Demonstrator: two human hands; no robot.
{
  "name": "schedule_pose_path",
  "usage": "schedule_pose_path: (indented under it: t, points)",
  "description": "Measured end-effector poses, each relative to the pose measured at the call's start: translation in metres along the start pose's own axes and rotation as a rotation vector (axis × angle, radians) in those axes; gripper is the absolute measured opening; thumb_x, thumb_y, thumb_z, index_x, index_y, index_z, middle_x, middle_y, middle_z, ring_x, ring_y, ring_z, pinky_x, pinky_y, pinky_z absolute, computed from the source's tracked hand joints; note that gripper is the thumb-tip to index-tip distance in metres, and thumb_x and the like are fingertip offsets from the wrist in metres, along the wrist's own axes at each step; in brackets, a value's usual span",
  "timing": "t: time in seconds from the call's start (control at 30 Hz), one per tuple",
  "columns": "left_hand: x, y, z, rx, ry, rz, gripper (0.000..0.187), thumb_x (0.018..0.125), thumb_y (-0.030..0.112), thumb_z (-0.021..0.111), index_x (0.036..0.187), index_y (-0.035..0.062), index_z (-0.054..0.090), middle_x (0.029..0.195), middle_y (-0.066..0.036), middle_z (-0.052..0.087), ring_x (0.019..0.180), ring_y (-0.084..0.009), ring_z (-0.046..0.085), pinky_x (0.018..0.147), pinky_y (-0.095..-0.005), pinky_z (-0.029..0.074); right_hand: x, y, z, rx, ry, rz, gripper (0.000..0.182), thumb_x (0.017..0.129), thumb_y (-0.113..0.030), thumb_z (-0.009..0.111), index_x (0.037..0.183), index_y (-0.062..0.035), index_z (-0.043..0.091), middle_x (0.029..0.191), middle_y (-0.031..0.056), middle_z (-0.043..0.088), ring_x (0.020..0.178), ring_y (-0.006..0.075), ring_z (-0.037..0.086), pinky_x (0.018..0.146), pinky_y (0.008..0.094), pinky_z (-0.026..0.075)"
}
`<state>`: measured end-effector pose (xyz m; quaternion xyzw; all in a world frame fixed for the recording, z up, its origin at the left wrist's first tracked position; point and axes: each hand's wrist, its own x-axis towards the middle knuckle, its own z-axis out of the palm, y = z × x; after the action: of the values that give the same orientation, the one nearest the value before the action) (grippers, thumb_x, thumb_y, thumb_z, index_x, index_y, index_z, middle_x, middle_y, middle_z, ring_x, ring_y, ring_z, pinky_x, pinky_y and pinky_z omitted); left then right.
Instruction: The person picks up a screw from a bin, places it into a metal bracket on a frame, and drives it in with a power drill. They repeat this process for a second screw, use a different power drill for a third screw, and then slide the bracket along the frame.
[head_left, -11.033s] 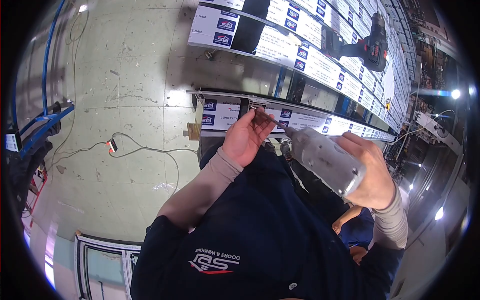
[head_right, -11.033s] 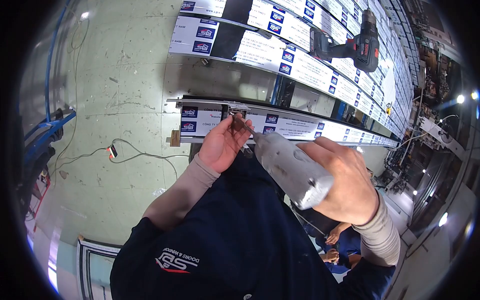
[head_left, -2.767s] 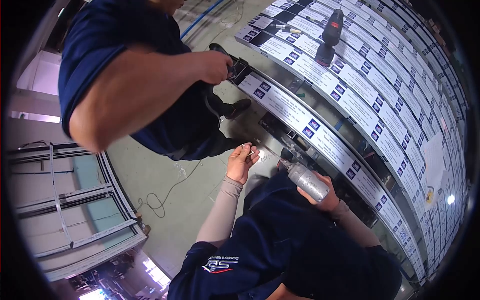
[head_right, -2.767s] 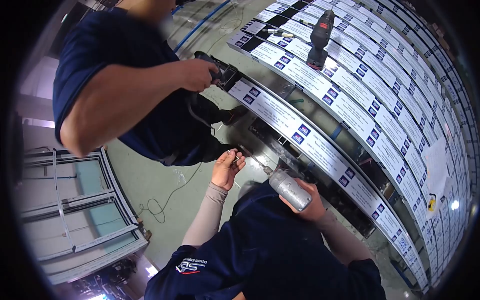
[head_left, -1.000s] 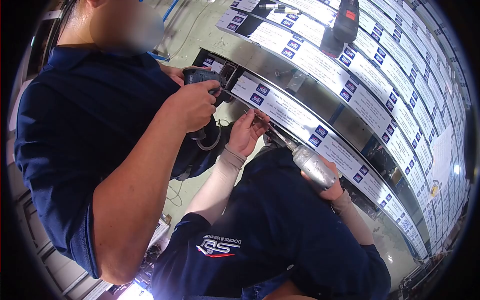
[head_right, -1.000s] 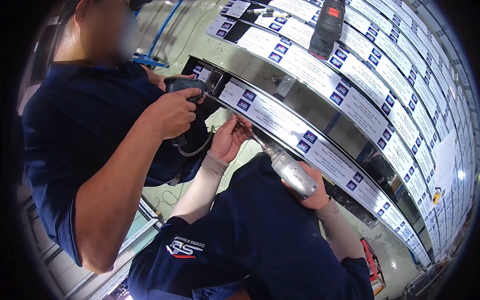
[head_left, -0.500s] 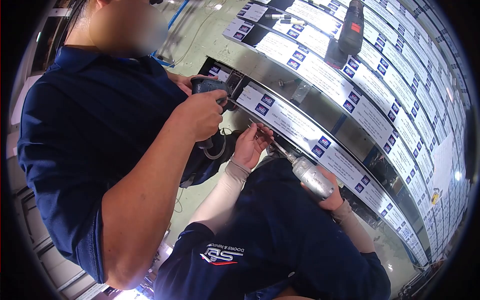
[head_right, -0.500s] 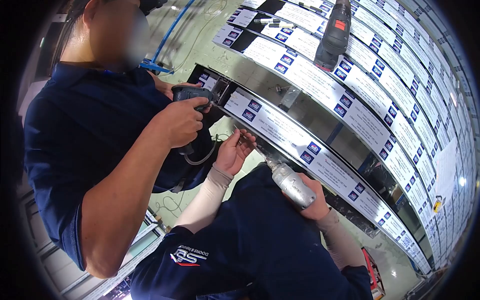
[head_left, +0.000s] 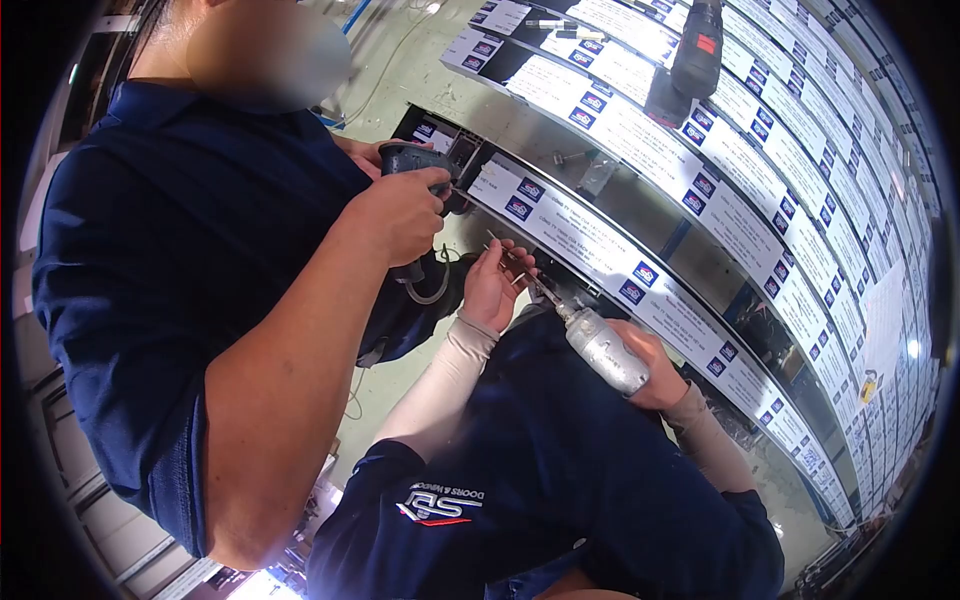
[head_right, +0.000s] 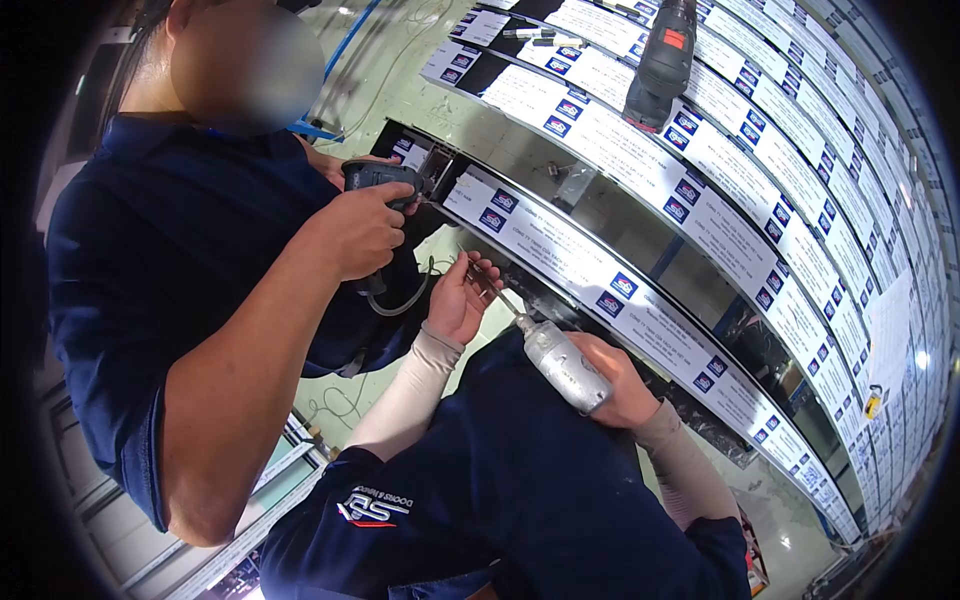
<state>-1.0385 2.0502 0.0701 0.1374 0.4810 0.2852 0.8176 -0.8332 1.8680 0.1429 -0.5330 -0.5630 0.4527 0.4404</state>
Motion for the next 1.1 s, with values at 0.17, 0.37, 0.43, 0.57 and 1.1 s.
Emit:
schedule_pose_path:
  t: [0.17, 0.37, 0.43, 0.57, 1.1]
  points:
    - [0.002, -0.001, -0.004, -0.006, 0.011, 0.052, 0.024, 0.102, 0.032, 0.046, 0.105, 0.0097, 0.055, 0.095, -0.006, 0.062, 0.090, -0.0200, 0.063, 0.080, -0.0359, 0.052, -0.004, 0.008, 0.011, 0.150, -0.020, 0.131, 0.053, 0.075, -0.007, 0.070, 0.123, 0.0040, 0.053, 0.116, 0.0180, 0.060, 0.105, 0.0309, 0.061, 0.092, 0.0351, 0.047]
    - [0.001, 0.002, 0.008, -0.033, -0.076, 0.002, 0.022, 0.103, 0.031, 0.045, 0.104, 0.0113, 0.055, 0.094, -0.003, 0.061, 0.090, -0.0176, 0.062, 0.082, -0.0348, 0.051, -0.005, -0.011, 0.005, 0.157, 0.033, 0.220, 0.044, 0.079, -0.010, 0.072, 0.118, 0.0020, 0.056, 0.105, 0.0151, 0.063, 0.091, 0.0250, 0.064, 0.082, 0.0328, 0.050]
    - [0.009, 0.000, 0.021, -0.082, -0.146, -0.003, 0.023, 0.102, 0.032, 0.046, 0.104, 0.0101, 0.055, 0.095, -0.004, 0.062, 0.090, -0.0186, 0.063, 0.082, -0.0352, 0.052, -0.005, -0.019, -0.002, 0.095, 0.087, 0.261, 0.039, 0.080, -0.011, 0.073, 0.114, 0.0011, 0.058, 0.098, 0.0126, 0.065, 0.087, 0.0222, 0.064, 0.079, 0.0316, 0.049]
    - [0.024, 0.002, 0.060, -0.093, -0.226, -0.004, 0.027, 0.102, 0.033, 0.047, 0.105, 0.0080, 0.055, 0.094, -0.005, 0.063, 0.088, -0.0200, 0.065, 0.077, -0.0333, 0.055, -0.004, -0.026, -0.018, -0.043, 0.202, 0.248, 0.027, 0.083, -0.011, 0.071, 0.106, -0.0010, 0.062, 0.088, 0.0105, 0.066, 0.078, 0.0204, 0.063, 0.071, 0.0315, 0.049]
    - [0.067, 0.067, 0.007, -0.391, -0.338, -0.092, 0.022, 0.103, 0.025, 0.043, 0.107, 0.0101, 0.058, 0.098, -0.001, 0.066, 0.096, -0.0187, 0.065, 0.079, -0.0355, 0.054, 0.119, -0.093, 0.006, -0.040, 0.123, 0.330, 0.023, 0.084, -0.011, 0.070, 0.102, -0.0004, 0.061, 0.085, 0.0121, 0.064, 0.072, 0.0228, 0.064, 0.067, 0.0323, 0.049]
